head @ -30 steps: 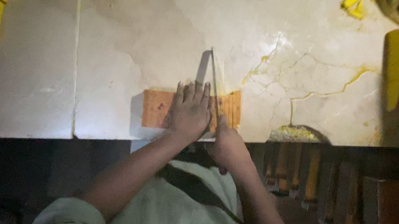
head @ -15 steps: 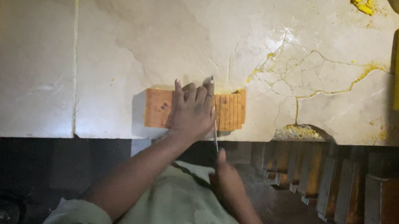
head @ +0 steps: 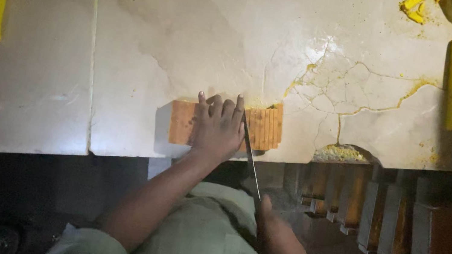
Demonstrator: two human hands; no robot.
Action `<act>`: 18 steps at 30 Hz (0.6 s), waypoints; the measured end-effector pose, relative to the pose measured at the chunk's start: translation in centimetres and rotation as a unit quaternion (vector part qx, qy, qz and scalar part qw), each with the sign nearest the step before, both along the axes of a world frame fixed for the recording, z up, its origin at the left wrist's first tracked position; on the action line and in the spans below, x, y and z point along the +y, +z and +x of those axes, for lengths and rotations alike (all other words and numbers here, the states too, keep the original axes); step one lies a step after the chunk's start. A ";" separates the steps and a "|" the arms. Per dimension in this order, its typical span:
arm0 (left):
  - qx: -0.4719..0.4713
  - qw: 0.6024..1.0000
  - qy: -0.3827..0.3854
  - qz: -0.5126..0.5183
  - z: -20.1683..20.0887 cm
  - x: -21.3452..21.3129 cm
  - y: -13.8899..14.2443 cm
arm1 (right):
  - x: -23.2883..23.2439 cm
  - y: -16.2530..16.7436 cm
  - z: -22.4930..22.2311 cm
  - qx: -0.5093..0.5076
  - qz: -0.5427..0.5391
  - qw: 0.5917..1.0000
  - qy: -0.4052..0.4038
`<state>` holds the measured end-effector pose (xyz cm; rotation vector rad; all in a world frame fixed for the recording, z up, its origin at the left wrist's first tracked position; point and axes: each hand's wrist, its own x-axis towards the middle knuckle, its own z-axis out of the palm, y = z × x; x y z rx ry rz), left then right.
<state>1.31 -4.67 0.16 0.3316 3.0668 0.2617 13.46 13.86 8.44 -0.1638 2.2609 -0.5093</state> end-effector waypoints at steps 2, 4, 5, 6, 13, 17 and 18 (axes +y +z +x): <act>-0.016 1.000 0.006 0.001 -0.1 -0.1 0.0 | 1.5 -2.4 2.1 -0.080 0.023 0.995 -0.052; -0.022 1.000 0.015 -0.004 -0.1 -0.1 -0.3 | 1.4 -6.6 2.2 -0.032 -0.016 0.999 -0.032; -0.004 1.000 0.014 0.003 0.0 -0.2 -0.4 | 1.1 -8.7 1.4 0.028 -0.034 0.999 -0.012; 0.016 1.000 0.012 0.009 0.1 -0.3 -0.7 | 0.3 -10.6 0.2 0.066 -0.034 0.997 -0.002; 0.123 0.992 0.013 -0.020 0.3 -0.8 -1.2 | -4.2 -8.4 -10.1 0.123 -0.032 0.990 -0.061; 0.052 0.999 0.004 0.009 0.4 -1.4 -0.6 | -4.2 -2.2 -6.2 0.044 0.009 0.996 -0.078; 0.027 1.000 0.000 0.013 0.6 -1.5 -0.5 | -3.5 -1.4 -3.5 0.018 0.024 0.999 -0.039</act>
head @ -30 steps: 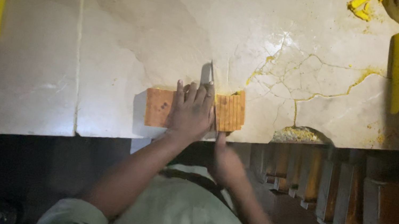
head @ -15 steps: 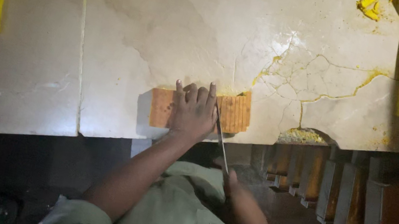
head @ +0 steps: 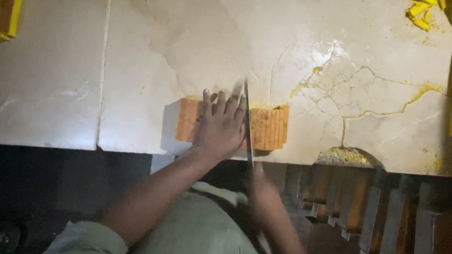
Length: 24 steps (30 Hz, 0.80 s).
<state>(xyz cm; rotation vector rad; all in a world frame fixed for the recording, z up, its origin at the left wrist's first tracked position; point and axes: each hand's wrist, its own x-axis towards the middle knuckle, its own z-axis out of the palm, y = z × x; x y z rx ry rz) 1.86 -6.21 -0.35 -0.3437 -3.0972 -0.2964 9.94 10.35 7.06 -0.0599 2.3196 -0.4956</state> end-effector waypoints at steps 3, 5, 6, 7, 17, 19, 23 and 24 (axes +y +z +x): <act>-0.035 0.999 -0.002 0.003 -0.3 -0.1 0.0 | 3.9 -0.6 5.9 -0.086 -0.014 0.996 -0.012; -0.033 0.999 0.000 0.007 -0.3 -0.1 -0.3 | 4.9 -4.0 7.8 -0.091 -0.027 0.995 -0.043; -0.024 1.000 0.003 0.011 -0.4 0.0 -0.5 | 5.0 -6.4 7.5 -0.034 -0.051 0.998 -0.031; -0.018 1.000 0.006 0.014 -0.2 -0.2 -0.7 | 4.5 -8.4 7.2 0.063 -0.086 0.994 0.002; 0.019 1.000 0.004 -0.013 0.1 -1.4 0.3 | -3.0 -4.6 -6.2 0.100 -0.058 0.993 -0.008; 0.051 0.999 0.005 0.015 0.2 -1.6 0.8 | -3.0 -1.6 -3.8 0.029 -0.007 0.999 -0.040; -0.025 1.000 0.003 0.005 -0.2 -1.9 0.8 | 1.8 -1.1 4.8 -0.091 -0.005 0.995 -0.035; -0.027 1.000 0.002 0.002 -0.2 -1.9 0.5 | 3.4 -2.1 6.7 -0.103 -0.036 0.991 -0.082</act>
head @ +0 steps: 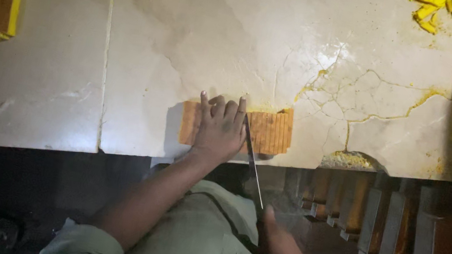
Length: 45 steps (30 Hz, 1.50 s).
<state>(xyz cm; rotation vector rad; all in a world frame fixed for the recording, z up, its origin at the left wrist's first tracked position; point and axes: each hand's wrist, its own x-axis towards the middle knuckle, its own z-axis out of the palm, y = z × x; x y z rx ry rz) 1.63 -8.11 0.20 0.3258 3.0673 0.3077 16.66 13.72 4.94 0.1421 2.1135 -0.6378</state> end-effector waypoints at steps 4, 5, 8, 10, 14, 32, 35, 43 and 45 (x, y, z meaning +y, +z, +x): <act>-0.003 1.000 0.012 0.016 0.4 -0.1 -1.1 | 0.5 -8.9 0.5 0.056 -0.009 0.998 -0.020; 0.017 1.000 0.006 0.007 0.6 -0.2 -1.3 | -0.3 -10.4 -0.6 0.138 0.023 0.986 0.087; 0.059 0.998 -0.001 -0.012 0.7 -0.5 -1.8 | -2.9 -10.3 -6.0 0.158 0.021 0.980 0.122; 0.055 0.998 -0.004 -0.015 0.6 -0.6 -1.8 | -4.9 -8.0 -10.0 0.166 0.021 0.982 0.085; 0.065 0.998 0.013 -0.024 0.6 -0.9 -1.4 | -7.9 -2.5 -12.8 0.207 -0.004 0.974 0.091; 0.070 0.997 0.014 0.033 1.1 -2.2 -1.5 | -7.4 -6.4 -11.5 0.249 -0.089 0.961 0.084; 0.061 0.998 0.018 0.005 1.1 -2.3 -1.3 | -9.8 -1.8 -13.0 0.246 -0.054 0.965 0.074; 0.035 0.999 0.012 0.016 1.0 -2.8 -1.1 | -3.3 -0.2 -0.4 0.033 -0.001 0.991 0.129; 0.026 1.000 0.018 0.005 1.0 -2.8 -1.6 | -3.4 -4.7 -0.3 0.174 -0.070 0.972 0.142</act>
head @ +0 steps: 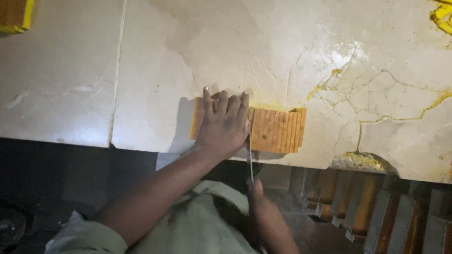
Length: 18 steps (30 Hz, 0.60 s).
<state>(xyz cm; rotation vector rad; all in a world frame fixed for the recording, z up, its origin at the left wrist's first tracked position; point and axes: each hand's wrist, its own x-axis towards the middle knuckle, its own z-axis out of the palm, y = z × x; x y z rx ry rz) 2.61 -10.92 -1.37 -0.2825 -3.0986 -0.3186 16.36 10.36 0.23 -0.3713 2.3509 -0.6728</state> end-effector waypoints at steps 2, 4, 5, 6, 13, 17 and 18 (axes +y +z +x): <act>0.012 1.000 0.004 0.002 0.1 -0.1 -0.5 | -1.0 -3.7 -1.5 0.084 -0.029 0.996 -0.011; 0.047 0.999 0.004 0.019 0.2 -0.2 -0.8 | -2.2 -5.2 -4.4 0.003 0.040 0.998 -0.049; 0.057 0.998 0.005 0.030 0.1 -0.3 -0.9 | -2.7 -5.0 -6.0 -0.014 0.045 0.997 -0.064; 0.064 0.997 0.005 0.043 0.2 -0.5 -1.0 | -3.4 -4.3 -7.8 -0.008 0.037 0.997 -0.070; 0.056 0.998 0.008 0.013 0.5 -1.4 0.6 | -8.1 6.3 -10.3 0.004 0.037 0.996 -0.076; 0.009 1.000 0.007 0.028 0.4 -1.6 1.0 | -4.7 10.0 -3.3 -0.140 0.054 0.988 -0.045; -0.004 1.000 0.008 0.027 0.2 -1.6 0.9 | -4.0 9.5 -2.0 -0.196 0.068 0.975 -0.077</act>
